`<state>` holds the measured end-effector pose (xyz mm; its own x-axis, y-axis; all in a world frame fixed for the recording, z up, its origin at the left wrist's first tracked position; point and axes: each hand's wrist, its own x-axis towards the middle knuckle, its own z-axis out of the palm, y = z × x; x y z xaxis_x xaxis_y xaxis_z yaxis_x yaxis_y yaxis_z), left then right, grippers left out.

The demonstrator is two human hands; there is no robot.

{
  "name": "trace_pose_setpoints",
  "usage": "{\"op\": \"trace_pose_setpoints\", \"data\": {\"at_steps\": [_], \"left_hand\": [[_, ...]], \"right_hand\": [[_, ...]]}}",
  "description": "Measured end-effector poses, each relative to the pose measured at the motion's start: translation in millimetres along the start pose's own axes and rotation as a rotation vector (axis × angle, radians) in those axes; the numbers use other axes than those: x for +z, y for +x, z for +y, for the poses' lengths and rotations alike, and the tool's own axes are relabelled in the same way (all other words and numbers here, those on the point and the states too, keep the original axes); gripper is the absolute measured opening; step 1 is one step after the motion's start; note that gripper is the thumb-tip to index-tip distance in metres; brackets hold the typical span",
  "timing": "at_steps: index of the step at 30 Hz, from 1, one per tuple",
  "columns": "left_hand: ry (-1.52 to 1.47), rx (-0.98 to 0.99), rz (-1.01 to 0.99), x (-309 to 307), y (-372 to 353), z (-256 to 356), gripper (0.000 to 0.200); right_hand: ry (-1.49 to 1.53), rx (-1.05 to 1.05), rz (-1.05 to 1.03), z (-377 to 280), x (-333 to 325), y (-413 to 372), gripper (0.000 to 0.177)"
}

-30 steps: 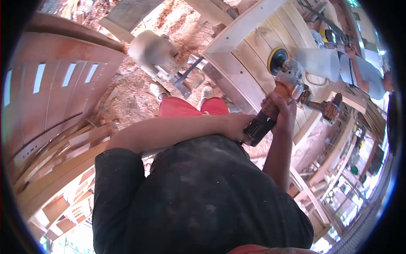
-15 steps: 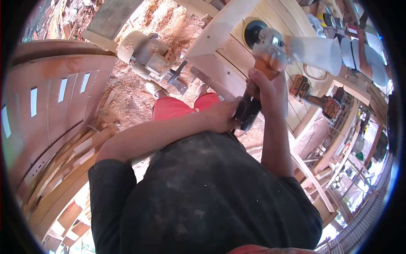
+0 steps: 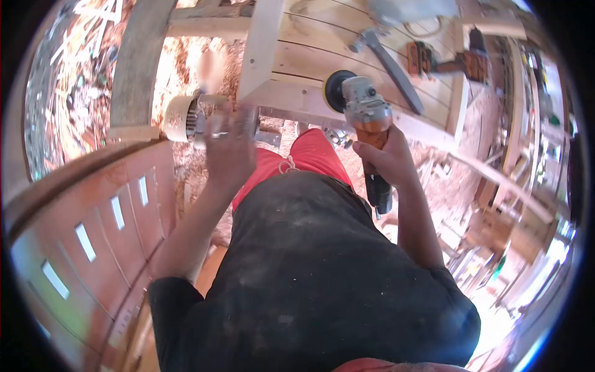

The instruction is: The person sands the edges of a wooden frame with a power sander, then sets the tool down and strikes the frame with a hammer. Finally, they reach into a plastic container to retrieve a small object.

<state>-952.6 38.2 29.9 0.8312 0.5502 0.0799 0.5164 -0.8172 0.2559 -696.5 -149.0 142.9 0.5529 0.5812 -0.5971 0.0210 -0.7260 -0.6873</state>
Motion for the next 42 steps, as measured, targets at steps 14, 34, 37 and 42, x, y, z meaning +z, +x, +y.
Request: {"op": "trace_pose_setpoints", "data": {"at_steps": [14,34,37,42], "left_hand": [[-0.361,0.116,0.079,-8.0,-3.2,-9.6,0.044],[-0.783,0.256,-0.729,50.8,42.5,50.5,0.058],[-1.17,-0.061,-0.994,33.1,44.9,77.9,0.054],[-1.71,-0.379,-1.186,10.2,32.5,74.9,0.065]], "right_hand": [[-0.074,-0.188,0.127,6.3,69.4,-15.2,0.042],[0.103,-0.072,0.319,87.5,-5.2,-47.6,0.073],[0.106,-0.068,0.329,59.2,3.6,-55.4,0.071],[0.108,-0.127,0.215,27.5,33.9,-32.4,0.065]]}}
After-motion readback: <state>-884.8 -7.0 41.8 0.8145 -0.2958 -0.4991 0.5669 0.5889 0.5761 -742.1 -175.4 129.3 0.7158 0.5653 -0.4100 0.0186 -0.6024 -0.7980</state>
